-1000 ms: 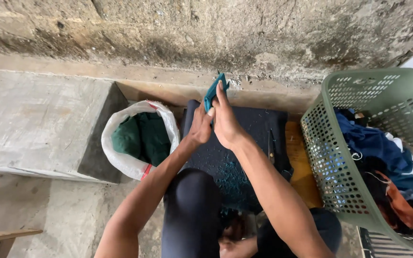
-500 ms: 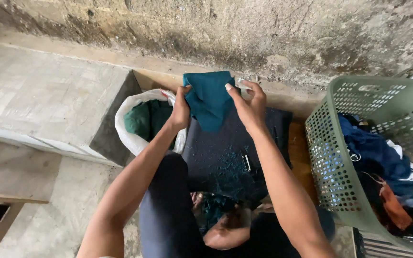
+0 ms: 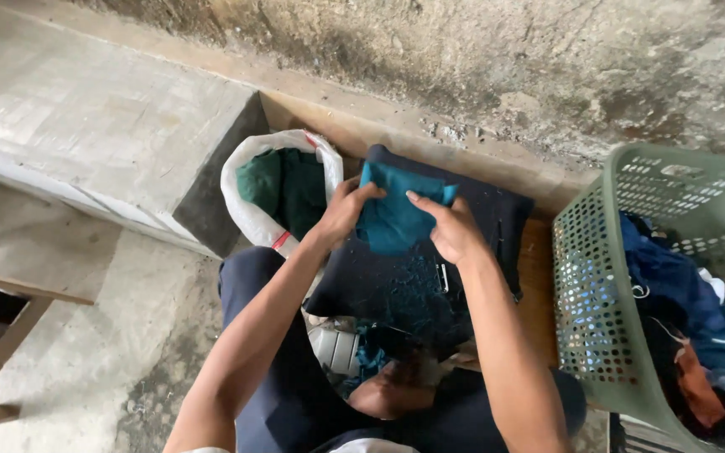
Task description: The person sits on a low stool and uses scissors to cut pieces of blue and green fabric. They retrieve fabric from a green laundry basket, cut it into strips or shapes, and place the cut pieces into a white plastic bag.
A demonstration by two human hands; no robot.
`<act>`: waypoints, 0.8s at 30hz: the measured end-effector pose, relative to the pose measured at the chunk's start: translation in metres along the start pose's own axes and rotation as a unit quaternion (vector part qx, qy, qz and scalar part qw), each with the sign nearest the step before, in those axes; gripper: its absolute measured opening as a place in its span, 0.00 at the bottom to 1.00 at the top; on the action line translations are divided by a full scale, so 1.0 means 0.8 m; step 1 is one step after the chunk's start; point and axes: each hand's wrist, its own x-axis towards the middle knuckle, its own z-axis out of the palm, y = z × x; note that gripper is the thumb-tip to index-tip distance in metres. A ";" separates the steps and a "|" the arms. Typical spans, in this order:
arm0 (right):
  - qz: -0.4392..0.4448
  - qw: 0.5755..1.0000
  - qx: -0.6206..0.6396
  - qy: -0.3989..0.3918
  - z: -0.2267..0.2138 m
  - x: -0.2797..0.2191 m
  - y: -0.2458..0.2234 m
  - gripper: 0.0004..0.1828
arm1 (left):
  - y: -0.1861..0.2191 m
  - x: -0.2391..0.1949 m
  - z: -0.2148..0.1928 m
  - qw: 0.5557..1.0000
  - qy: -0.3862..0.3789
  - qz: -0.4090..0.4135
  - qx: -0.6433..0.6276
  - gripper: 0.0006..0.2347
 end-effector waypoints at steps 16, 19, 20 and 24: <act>-0.116 0.971 -0.202 0.053 0.084 0.176 0.212 0.18 | -0.159 0.019 -0.220 0.837 0.479 -0.081 0.252 0.45; -0.178 0.934 -0.310 0.015 0.112 0.248 0.244 0.18 | -0.217 0.040 -0.259 0.878 0.401 -0.158 0.208 0.53; -0.163 0.915 -0.369 0.005 0.112 0.283 0.271 0.23 | -0.247 0.050 -0.271 0.876 0.394 -0.167 0.222 0.48; -0.147 0.871 -0.461 -0.080 0.156 0.354 0.340 0.20 | -0.322 0.090 -0.293 0.858 0.405 -0.167 0.266 0.20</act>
